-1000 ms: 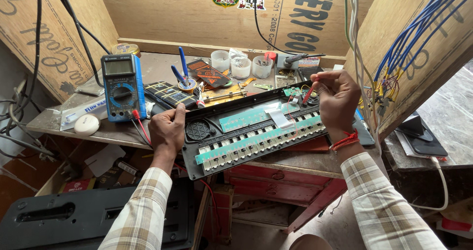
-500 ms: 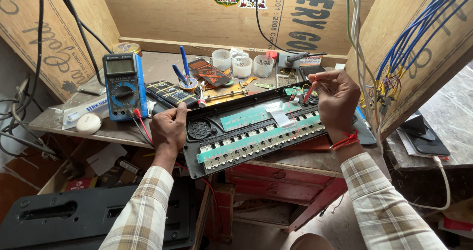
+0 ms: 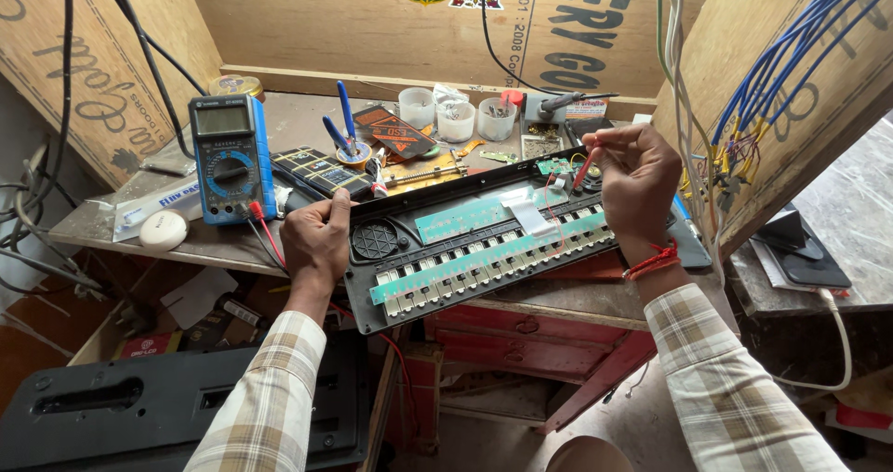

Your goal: The person uses a multimeter to test points on the back of a black plastic keyboard case, then removes the case to expose the internal circuit board. They continue testing various points on the circuit board with the multimeter probes.

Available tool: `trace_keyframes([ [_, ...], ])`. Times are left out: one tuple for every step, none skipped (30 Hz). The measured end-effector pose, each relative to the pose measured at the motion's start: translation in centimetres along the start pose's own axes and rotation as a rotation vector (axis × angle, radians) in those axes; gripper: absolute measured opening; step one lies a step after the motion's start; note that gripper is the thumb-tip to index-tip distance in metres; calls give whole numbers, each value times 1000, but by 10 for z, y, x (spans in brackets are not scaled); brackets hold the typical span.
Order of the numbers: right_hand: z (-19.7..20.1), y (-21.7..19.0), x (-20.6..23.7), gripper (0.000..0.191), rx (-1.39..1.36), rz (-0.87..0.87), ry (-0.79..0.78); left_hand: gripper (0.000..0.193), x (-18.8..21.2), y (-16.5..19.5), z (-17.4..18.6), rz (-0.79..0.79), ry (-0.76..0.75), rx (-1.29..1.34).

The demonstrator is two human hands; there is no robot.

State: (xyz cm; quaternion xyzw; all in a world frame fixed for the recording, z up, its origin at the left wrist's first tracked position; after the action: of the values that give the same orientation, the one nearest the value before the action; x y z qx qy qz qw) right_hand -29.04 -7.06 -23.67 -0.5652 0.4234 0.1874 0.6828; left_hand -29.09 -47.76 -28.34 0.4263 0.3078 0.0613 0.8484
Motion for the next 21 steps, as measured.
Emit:
trace_keyframes([
  [0, 1, 1, 13, -1, -5, -3, 41, 0, -1, -1, 0, 2, 3],
  [0, 1, 2, 16, 39, -16, 12, 41, 0, -2, -2, 12, -5, -2],
  [0, 2, 3, 21, 80, -27, 27, 42, 0, -3, -2, 23, -11, -6],
  [1, 2, 3, 26, 120, -36, 42, 42, -1, -3, -3, 33, -17, -9],
  [2, 3, 3, 25, 154, -59, 60, 42, 0, -3, -3, 29, -16, -7],
  [4, 5, 2, 24, 188, -81, 77, 43, -1, -2, -3, 24, -13, -4],
  [5, 6, 1, 23, 220, -103, 94, 43, -1, -1, -2, 21, -10, -3],
  [4, 5, 0, 20, 158, -73, 74, 43, -1, -2, -2, 26, -14, -5],
  [3, 3, -1, 17, 97, -42, 53, 43, -2, -2, -2, 31, -18, -7],
  [2, 2, -1, 15, 36, -13, 33, 43, -2, -2, -3, 36, -23, -10],
  [2, 3, 0, 15, 6, -22, 28, 43, -2, -3, -3, 40, -22, -10],
  [2, 4, 0, 14, -24, -31, 24, 43, -2, -3, -3, 45, -22, -11],
  [2, 6, 1, 14, -53, -41, 20, 42, -2, -4, -4, 49, -22, -11],
  [3, 6, 3, 19, -20, -39, 35, 42, -2, -4, -5, 43, -19, -12],
  [4, 7, 4, 26, 11, -37, 50, 42, -2, -4, -5, 37, -15, -12],
  [5, 7, 5, 32, 41, -34, 64, 42, -2, -4, -5, 30, -10, -13],
  [6, 9, 5, 29, 79, -48, 79, 42, -3, -4, -5, 26, -12, -16],
  [7, 11, 4, 26, 116, -62, 92, 42, -3, -4, -6, 23, -14, -19],
  [8, 13, 3, 24, 154, -77, 106, 42, -3, -4, -6, 20, -16, -22],
  [6, 13, 3, 22, 98, -48, 78, 42, -4, -4, -6, 22, -16, -21],
  [5, 13, 2, 20, 42, -21, 49, 42, -4, -4, -6, 25, -17, -20],
])
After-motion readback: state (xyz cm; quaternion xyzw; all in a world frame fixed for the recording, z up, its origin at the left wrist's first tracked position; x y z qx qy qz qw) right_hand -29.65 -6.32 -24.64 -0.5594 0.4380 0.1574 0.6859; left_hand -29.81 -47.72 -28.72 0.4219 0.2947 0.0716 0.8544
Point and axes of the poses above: each hand's wrist, its own x-axis away from the middle knuckle, its own z-axis out of the back of the hand, y = z × x, the point moved 6 cm from there along -x, towards the middle knuckle, and after that the axes turned 4 degrees about -x, right-handed, at the moved point
